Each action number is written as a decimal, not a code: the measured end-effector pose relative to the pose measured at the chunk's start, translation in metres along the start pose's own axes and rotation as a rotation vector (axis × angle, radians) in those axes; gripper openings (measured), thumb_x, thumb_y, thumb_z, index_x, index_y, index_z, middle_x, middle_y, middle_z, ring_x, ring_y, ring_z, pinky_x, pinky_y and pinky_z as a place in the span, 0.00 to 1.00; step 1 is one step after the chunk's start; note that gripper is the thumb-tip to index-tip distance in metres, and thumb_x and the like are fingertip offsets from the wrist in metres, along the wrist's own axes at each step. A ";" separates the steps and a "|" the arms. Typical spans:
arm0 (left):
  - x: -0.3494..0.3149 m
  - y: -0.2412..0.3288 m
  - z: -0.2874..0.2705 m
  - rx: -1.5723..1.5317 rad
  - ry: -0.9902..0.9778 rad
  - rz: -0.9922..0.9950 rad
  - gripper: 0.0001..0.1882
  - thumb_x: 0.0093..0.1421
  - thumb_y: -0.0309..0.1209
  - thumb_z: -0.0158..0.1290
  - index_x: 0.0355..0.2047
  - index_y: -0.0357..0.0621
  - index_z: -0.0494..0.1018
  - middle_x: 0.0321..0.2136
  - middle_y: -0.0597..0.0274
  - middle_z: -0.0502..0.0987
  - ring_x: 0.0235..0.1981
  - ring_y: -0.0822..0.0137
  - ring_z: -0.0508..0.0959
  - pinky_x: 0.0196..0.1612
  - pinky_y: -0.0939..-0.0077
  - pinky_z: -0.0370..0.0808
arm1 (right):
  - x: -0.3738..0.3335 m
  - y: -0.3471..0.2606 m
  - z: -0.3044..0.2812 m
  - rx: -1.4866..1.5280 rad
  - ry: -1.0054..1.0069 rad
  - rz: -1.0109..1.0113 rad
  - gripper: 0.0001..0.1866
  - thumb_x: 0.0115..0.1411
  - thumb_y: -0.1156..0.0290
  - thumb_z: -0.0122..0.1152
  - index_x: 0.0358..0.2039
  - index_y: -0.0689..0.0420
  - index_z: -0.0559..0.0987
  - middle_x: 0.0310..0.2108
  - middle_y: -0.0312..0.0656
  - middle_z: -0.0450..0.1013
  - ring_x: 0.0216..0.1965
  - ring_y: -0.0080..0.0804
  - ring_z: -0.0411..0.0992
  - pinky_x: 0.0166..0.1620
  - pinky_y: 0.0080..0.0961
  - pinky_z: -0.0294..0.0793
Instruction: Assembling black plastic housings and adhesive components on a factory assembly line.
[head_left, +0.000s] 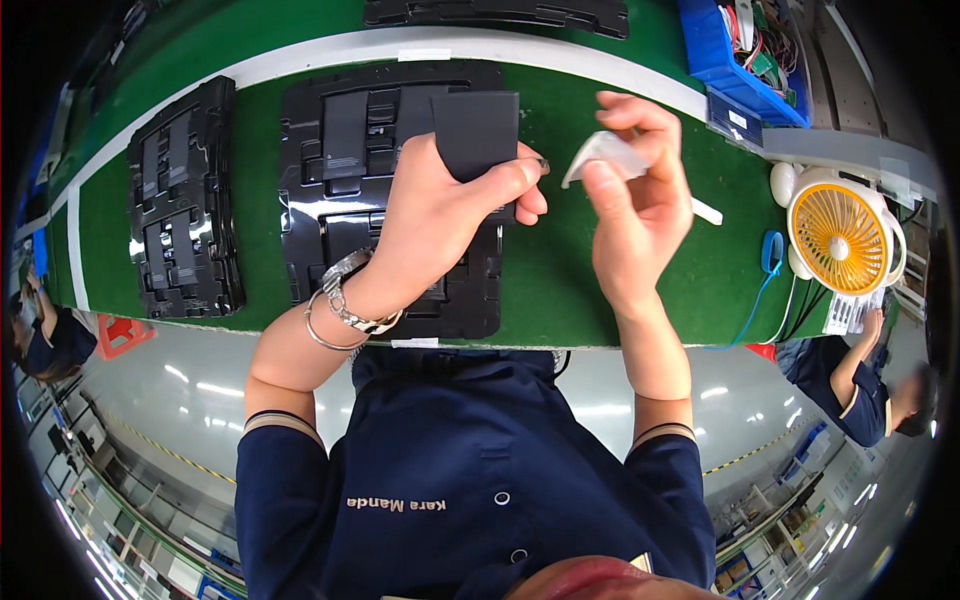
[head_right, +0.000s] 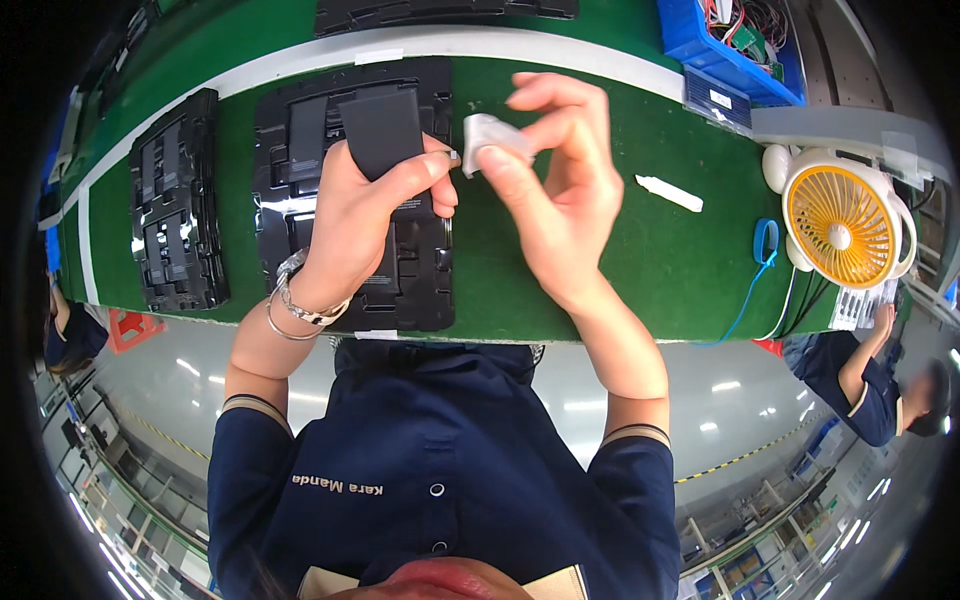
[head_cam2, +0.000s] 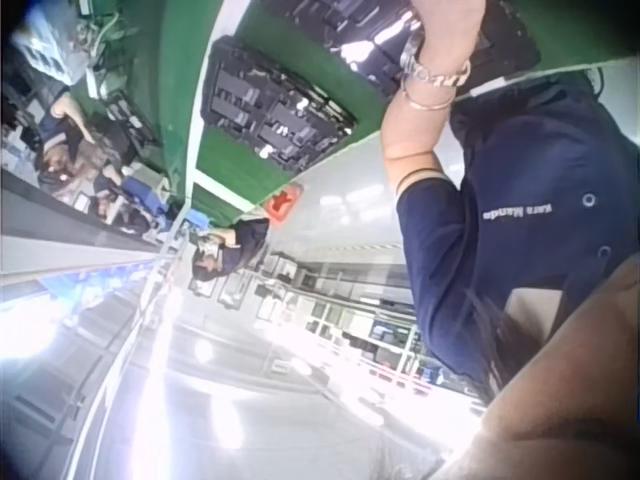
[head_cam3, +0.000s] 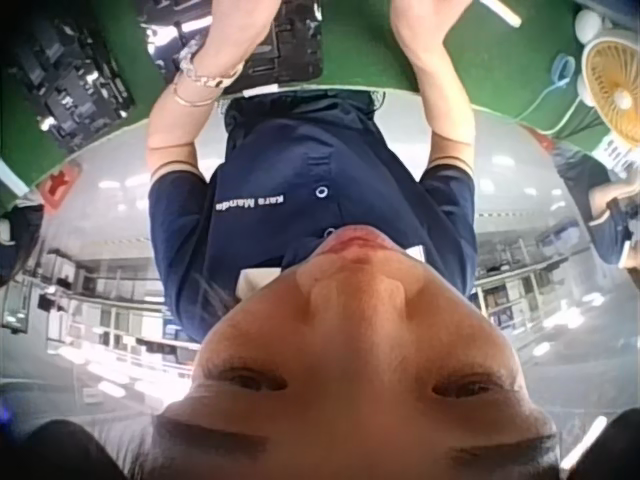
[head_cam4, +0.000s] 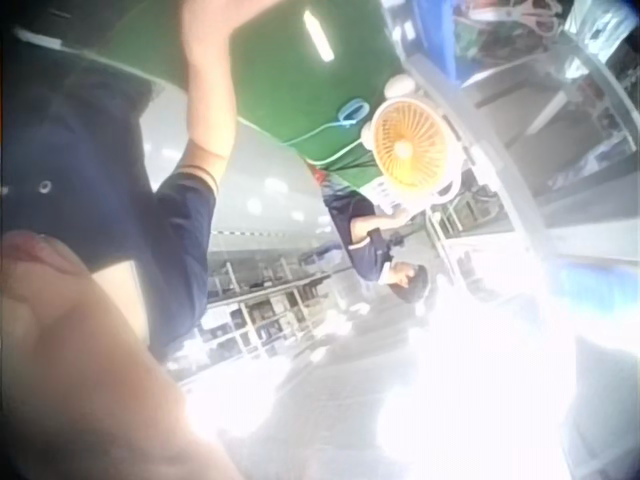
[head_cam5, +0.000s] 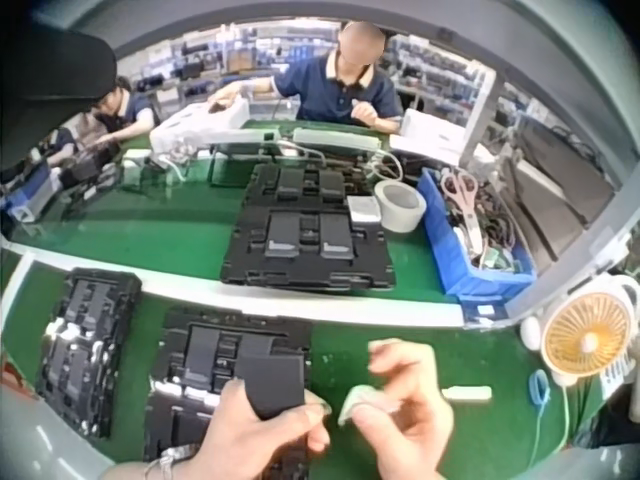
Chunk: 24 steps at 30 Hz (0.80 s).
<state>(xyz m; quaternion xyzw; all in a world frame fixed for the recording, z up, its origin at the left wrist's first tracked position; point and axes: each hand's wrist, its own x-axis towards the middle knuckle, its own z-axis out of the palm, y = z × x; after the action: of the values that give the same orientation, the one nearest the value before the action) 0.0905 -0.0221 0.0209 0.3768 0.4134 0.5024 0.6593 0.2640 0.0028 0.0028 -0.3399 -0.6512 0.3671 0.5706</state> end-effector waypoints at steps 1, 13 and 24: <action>-0.001 0.000 0.001 -0.002 0.001 -0.003 0.06 0.57 0.24 0.55 0.29 0.30 0.75 0.22 0.58 0.78 0.23 0.72 0.79 0.30 0.78 0.77 | 0.000 0.000 0.003 -0.017 -0.044 0.016 0.08 0.53 0.76 0.66 0.27 0.60 0.73 0.46 0.45 0.68 0.53 0.41 0.66 0.54 0.36 0.65; 0.003 -0.002 -0.007 -0.069 0.038 -0.048 0.07 0.57 0.25 0.54 0.30 0.29 0.75 0.22 0.57 0.78 0.24 0.70 0.78 0.31 0.77 0.75 | 0.002 -0.011 -0.007 -0.447 0.041 -0.407 0.08 0.54 0.74 0.64 0.27 0.58 0.71 0.42 0.44 0.65 0.53 0.46 0.66 0.55 0.41 0.67; -0.007 -0.002 0.006 0.159 0.060 0.098 0.04 0.56 0.23 0.54 0.28 0.32 0.75 0.22 0.59 0.79 0.24 0.72 0.80 0.28 0.80 0.77 | 0.002 0.006 0.010 -0.200 -0.083 -0.018 0.12 0.52 0.73 0.68 0.26 0.59 0.71 0.42 0.45 0.69 0.49 0.43 0.68 0.49 0.36 0.68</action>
<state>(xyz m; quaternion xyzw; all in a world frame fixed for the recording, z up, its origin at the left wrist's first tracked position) 0.0956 -0.0295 0.0228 0.4327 0.4526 0.5106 0.5892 0.2538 0.0063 -0.0021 -0.3737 -0.7107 0.3088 0.5098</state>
